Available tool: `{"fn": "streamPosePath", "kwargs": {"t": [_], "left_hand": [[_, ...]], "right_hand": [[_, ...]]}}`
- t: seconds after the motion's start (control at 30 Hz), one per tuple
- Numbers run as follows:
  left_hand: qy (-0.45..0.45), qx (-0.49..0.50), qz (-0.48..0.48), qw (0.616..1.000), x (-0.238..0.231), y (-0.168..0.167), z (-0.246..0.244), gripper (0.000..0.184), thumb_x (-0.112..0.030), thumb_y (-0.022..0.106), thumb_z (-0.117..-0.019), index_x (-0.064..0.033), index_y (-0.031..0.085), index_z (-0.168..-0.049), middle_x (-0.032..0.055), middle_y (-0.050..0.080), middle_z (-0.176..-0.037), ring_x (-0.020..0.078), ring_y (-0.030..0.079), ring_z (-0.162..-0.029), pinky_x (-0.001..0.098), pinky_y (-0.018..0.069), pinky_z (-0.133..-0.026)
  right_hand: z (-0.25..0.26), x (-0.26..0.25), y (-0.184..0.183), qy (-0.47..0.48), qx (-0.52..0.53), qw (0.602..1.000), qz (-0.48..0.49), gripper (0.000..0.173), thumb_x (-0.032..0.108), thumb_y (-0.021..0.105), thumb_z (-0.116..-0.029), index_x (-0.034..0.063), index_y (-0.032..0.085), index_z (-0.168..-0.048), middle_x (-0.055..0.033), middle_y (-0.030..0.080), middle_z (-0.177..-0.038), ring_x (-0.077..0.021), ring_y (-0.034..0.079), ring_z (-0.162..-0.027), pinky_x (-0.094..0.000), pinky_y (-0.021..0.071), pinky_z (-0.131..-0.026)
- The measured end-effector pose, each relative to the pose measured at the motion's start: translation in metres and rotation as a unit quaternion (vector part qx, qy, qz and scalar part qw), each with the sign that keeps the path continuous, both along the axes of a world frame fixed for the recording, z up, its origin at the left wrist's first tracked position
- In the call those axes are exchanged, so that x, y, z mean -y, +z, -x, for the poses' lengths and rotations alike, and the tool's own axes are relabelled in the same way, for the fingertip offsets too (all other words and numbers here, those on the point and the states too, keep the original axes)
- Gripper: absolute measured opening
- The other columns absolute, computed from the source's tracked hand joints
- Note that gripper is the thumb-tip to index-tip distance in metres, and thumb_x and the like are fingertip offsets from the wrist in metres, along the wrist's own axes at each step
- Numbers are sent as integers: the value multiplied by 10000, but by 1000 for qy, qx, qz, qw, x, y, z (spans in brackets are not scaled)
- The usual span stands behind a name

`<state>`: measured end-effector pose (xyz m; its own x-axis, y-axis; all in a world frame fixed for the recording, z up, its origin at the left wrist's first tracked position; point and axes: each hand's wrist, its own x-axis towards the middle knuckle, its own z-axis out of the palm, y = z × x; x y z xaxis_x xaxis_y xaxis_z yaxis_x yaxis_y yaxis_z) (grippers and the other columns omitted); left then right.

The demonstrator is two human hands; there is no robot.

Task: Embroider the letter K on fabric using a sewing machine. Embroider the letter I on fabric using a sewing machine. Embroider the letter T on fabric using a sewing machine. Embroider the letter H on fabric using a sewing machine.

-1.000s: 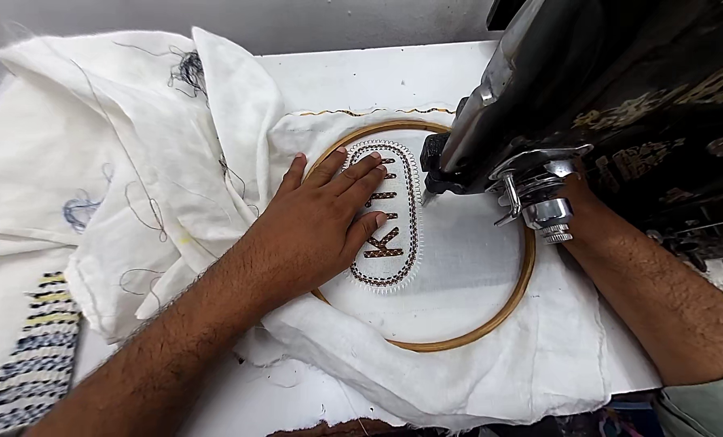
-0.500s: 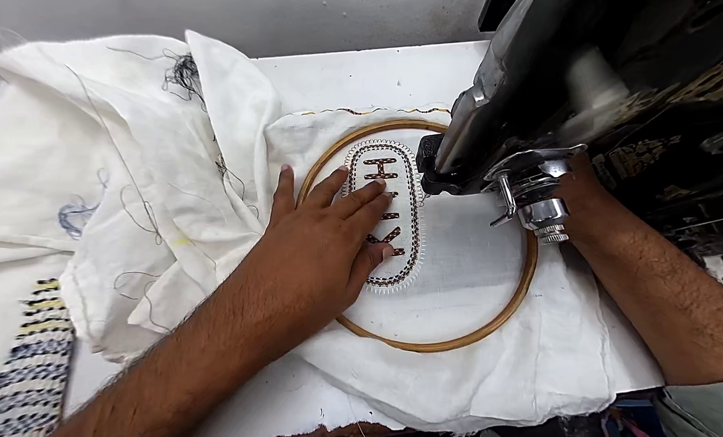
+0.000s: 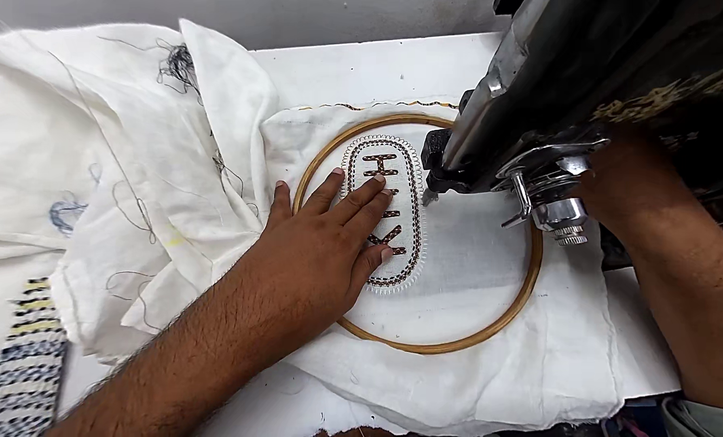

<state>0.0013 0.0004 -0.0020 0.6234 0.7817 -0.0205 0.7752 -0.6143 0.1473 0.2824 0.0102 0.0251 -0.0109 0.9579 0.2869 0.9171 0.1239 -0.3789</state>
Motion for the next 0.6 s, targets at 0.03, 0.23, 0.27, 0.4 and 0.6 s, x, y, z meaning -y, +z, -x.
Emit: {"fn": "streamPosePath", "kwargs": {"t": [0.03,0.23,0.27,0.4,0.6], "left_hand": [[1,1,0,1000,0,0,0,647,-570,246,-1061,-244,423,-1592,-50,365,-1663,324,292,-1552,813,216,-1109],[6,0,-1,1000,-1,-1,0,648,-570,241,-1062,-245,419,-1594,-54,351,-1669,330,284,-1554,809,212,-1114],[5,3,-5,1000,-1,-2,-1,649,-571,241,-1063,-242,421,-1593,-54,356,-1667,330,290,-1552,808,212,-1115],[-1,11,-15,1000,-2,-4,-2,640,-561,242,-1068,-241,424,-1592,-51,367,-1662,326,292,-1552,807,200,-1121],[1,4,-6,1000,-2,-2,-1,638,-562,243,-1066,-251,418,-1595,-62,354,-1668,317,284,-1556,804,194,-1127]], "right_hand": [[1,1,0,-1,1,1000,-9,286,231,623,-960,-42,620,-876,-175,608,-844,-230,563,-788,-446,432,-716],[6,5,1,-21,-10,1000,-6,319,250,616,-973,-64,617,-916,-216,606,-866,-282,579,-811,-491,434,-717],[5,4,0,-17,-5,1000,-10,340,274,609,-976,-62,617,-925,-218,610,-877,-285,584,-823,-492,437,-726],[1,2,1,-3,1,1000,-3,320,219,609,-976,-94,620,-910,-260,616,-888,-338,589,-834,-540,432,-739],[2,1,-3,-9,-10,1000,-11,335,271,602,-976,-58,629,-917,-209,618,-871,-273,583,-814,-492,436,-728]]}}
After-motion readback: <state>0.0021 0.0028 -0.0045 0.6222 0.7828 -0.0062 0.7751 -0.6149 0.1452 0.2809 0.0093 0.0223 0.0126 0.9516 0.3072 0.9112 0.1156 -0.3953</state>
